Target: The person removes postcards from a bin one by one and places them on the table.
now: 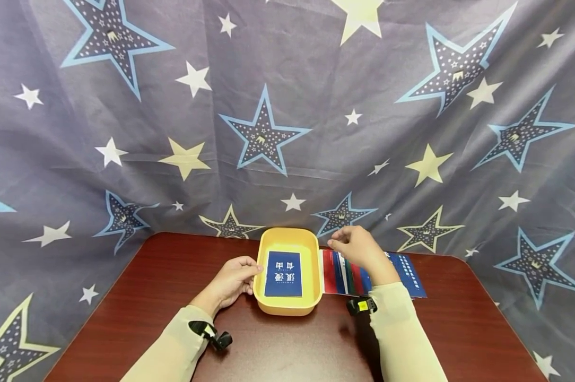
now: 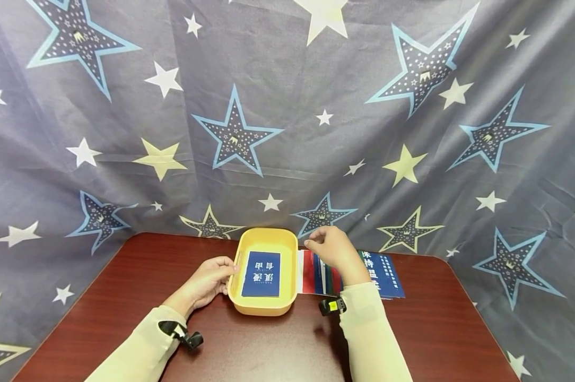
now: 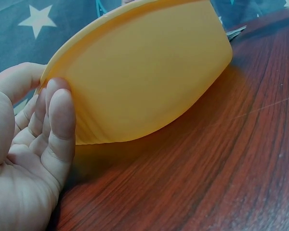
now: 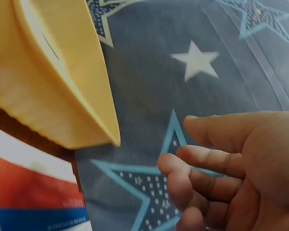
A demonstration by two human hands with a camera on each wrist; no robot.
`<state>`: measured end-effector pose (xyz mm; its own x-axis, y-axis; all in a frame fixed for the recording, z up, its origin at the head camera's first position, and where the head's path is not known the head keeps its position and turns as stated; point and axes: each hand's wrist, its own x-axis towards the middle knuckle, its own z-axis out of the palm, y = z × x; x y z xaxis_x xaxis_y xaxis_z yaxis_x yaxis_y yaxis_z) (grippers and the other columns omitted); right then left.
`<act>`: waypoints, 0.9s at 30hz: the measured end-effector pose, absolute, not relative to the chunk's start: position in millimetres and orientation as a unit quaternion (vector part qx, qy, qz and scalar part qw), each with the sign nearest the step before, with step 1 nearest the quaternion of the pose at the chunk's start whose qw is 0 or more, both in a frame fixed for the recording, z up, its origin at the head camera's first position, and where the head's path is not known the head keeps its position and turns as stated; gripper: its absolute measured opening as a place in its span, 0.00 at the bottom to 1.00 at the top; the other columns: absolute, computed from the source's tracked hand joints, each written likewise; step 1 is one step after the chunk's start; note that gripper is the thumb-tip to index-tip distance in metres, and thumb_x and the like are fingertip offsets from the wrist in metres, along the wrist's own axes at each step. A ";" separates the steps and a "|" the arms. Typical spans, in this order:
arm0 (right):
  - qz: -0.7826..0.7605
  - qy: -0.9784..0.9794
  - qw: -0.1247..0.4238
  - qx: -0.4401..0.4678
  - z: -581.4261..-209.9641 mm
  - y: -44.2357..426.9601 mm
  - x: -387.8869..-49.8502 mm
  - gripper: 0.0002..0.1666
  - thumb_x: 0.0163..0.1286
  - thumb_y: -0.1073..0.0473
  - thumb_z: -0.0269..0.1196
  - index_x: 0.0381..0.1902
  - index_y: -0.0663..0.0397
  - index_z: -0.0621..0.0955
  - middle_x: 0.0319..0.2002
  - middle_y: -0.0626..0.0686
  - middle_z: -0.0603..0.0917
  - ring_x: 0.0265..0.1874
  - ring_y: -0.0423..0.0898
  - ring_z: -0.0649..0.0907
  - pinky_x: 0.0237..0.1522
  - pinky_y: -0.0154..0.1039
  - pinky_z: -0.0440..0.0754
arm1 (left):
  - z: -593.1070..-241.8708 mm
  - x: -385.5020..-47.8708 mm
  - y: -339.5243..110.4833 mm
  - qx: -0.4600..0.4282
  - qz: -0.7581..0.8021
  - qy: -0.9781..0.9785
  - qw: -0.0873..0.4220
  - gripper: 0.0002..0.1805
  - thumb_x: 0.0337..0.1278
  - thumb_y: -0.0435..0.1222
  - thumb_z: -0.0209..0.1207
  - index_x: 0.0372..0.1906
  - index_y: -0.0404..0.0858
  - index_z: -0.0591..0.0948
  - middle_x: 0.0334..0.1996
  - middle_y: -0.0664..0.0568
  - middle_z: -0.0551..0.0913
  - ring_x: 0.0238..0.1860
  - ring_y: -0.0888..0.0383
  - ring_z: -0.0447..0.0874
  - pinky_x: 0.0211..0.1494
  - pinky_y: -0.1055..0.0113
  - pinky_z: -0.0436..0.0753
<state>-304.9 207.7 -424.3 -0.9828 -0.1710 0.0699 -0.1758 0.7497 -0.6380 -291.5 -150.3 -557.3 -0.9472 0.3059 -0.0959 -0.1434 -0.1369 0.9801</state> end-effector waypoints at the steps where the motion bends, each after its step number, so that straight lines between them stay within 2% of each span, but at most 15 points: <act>1: 0.341 -0.935 0.003 0.095 -423.9 202.2 -304.5 0.15 0.82 0.50 0.71 0.53 0.55 0.90 0.44 0.56 0.94 0.39 0.49 0.88 0.46 0.47 0.92 | -557.8 -291.1 -150.1 0.063 0.751 0.640 0.150 0.06 0.79 0.32 0.67 0.42 0.38 0.80 0.26 0.54 0.86 0.21 0.63 0.82 0.25 0.72 0.86; 7: 0.335 -0.932 -0.019 0.135 -417.2 159.3 -310.8 0.17 0.81 0.50 0.73 0.56 0.57 0.90 0.45 0.57 0.94 0.35 0.48 0.91 0.41 0.43 0.92 | -561.3 -287.4 -151.9 0.055 0.750 0.641 0.154 0.07 0.79 0.32 0.66 0.41 0.38 0.80 0.25 0.54 0.84 0.22 0.62 0.80 0.25 0.72 0.86; 14: 0.282 -0.941 -0.117 0.143 -420.2 102.4 -338.7 0.29 0.81 0.51 0.73 0.69 0.64 0.82 0.42 0.64 0.94 0.35 0.58 0.96 0.34 0.46 0.96 | -560.3 -290.7 -154.8 0.060 0.751 0.641 0.147 0.07 0.79 0.32 0.66 0.41 0.39 0.80 0.24 0.55 0.85 0.21 0.63 0.81 0.25 0.72 0.86; 19: 0.202 -0.962 -0.149 0.106 -439.0 75.7 -357.4 0.25 0.77 0.47 0.77 0.57 0.63 0.86 0.39 0.60 0.91 0.27 0.54 0.94 0.33 0.46 0.96 | -559.0 -292.0 -153.8 0.063 0.753 0.638 0.150 0.07 0.79 0.32 0.66 0.41 0.40 0.80 0.25 0.56 0.85 0.21 0.64 0.81 0.24 0.72 0.85; 22: 0.127 -0.978 -0.133 0.096 -457.1 68.0 -370.2 0.29 0.72 0.38 0.80 0.49 0.58 0.89 0.42 0.56 0.92 0.32 0.50 0.91 0.44 0.48 0.96 | -558.2 -291.8 -152.5 0.063 0.752 0.638 0.152 0.07 0.78 0.33 0.67 0.41 0.39 0.80 0.25 0.56 0.85 0.21 0.63 0.81 0.25 0.72 0.86; 27: 0.031 -0.989 -0.095 0.107 -484.4 63.5 -385.3 0.41 0.58 0.23 0.83 0.46 0.52 0.92 0.41 0.48 0.92 0.39 0.46 0.87 0.57 0.46 0.92 | -555.8 -292.5 -150.8 0.061 0.752 0.639 0.150 0.07 0.78 0.33 0.67 0.41 0.39 0.80 0.25 0.56 0.85 0.21 0.63 0.81 0.25 0.72 0.85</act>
